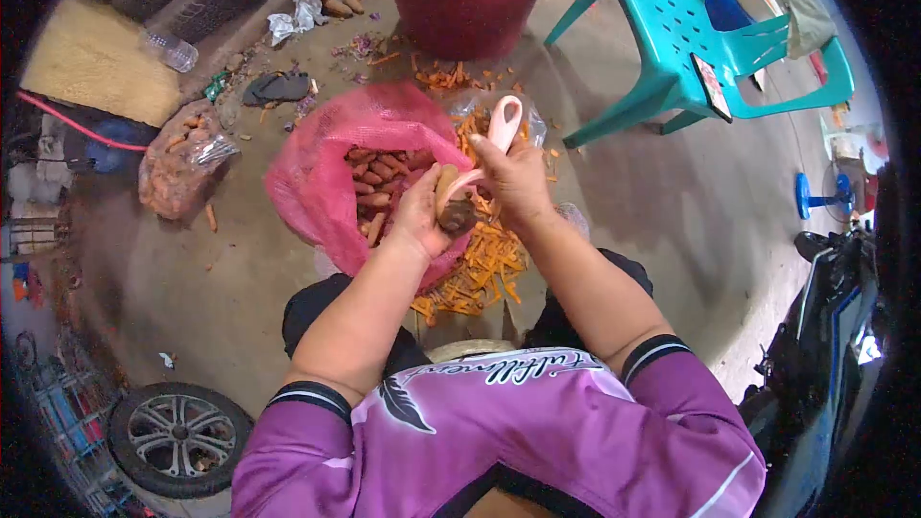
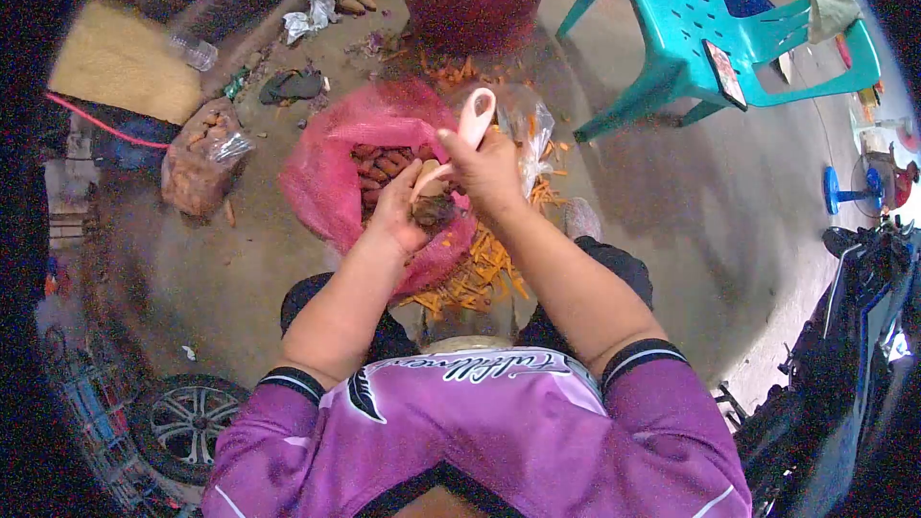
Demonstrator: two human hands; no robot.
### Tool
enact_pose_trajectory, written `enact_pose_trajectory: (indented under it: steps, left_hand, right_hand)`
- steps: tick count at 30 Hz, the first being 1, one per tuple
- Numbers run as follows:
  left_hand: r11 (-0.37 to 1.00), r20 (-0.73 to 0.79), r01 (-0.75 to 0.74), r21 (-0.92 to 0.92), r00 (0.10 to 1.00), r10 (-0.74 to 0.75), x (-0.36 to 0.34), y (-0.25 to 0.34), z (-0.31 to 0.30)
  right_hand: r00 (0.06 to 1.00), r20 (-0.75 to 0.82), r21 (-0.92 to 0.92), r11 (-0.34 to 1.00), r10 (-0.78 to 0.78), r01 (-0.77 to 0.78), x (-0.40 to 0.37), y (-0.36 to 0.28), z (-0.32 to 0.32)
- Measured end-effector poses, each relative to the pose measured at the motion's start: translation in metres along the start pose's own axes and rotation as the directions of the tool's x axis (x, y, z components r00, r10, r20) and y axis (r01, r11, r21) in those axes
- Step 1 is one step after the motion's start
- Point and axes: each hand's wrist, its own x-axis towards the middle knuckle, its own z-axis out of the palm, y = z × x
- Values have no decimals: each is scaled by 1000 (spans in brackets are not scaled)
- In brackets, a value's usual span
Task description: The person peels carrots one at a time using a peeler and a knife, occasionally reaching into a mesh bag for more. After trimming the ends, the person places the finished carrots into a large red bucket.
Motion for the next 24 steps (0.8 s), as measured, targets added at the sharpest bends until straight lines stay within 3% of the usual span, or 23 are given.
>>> enact_pose_trajectory:
  steps: [1, 4, 7, 12, 13, 14, 15, 16, 17, 18, 20, 21, 24]
  left_hand:
    - [999, 79, 31, 34, 996, -34, 1, 0, -2]
    - [1000, -71, 29, -9, 997, -29, 2, 2, 9]
    - [998, -106, -4, -60, 994, -2, 5, 0, 10]
    - [987, -38, -58, 152, 997, 64, 8, 10, -5]
    - [975, -20, -68, 211, 997, 74, 7, 10, -5]
    - [973, 25, 4, 229, 1000, -10, 4, 8, -5]
    - [964, 68, 77, 253, 993, -97, -2, 4, -5]
    - [947, 108, 152, 282, 976, -188, -6, 1, -4]
    - [960, 141, 155, 234, 971, -191, -6, 0, 2]
    - [971, 127, 143, 192, 977, -170, -5, 3, 2]
    - [989, 97, 102, 104, 989, -112, -1, 16, -1]
    - [988, -65, 42, 148, 997, -33, 5, 17, -8]
    - [999, -26, -31, 33, 999, 32, 10, 15, -20]
  right_hand:
    - [1000, 9, -29, 999, -14, 14, 2, 7, 2]
    - [999, 27, -15, 1000, -22, 22, 5, 10, 11]
    - [1000, 26, -32, 999, 1, 0, 15, 19, 11]
    - [999, -4, -252, 967, 36, -36, 39, 40, 8]
    - [997, -71, -231, 973, -39, 22, 46, 36, 6]
    - [984, -139, -215, 973, -113, 81, 54, 30, 3]
    - [980, -189, -136, 990, -58, 33, 67, 25, -6]
    - [969, -200, -267, 960, -145, 88, 87, 36, -25]
    - [937, -290, -247, 961, -195, 124, 98, 45, -32]
    - [894, -376, -230, 959, -243, 164, 100, 44, -30]
    - [912, -337, -201, 964, -235, 174, 96, 42, -27]
    - [921, -315, -188, 966, -230, 176, 88, 36, -22]
    - [971, -211, -227, 972, -113, 64, 48, 13, 8]
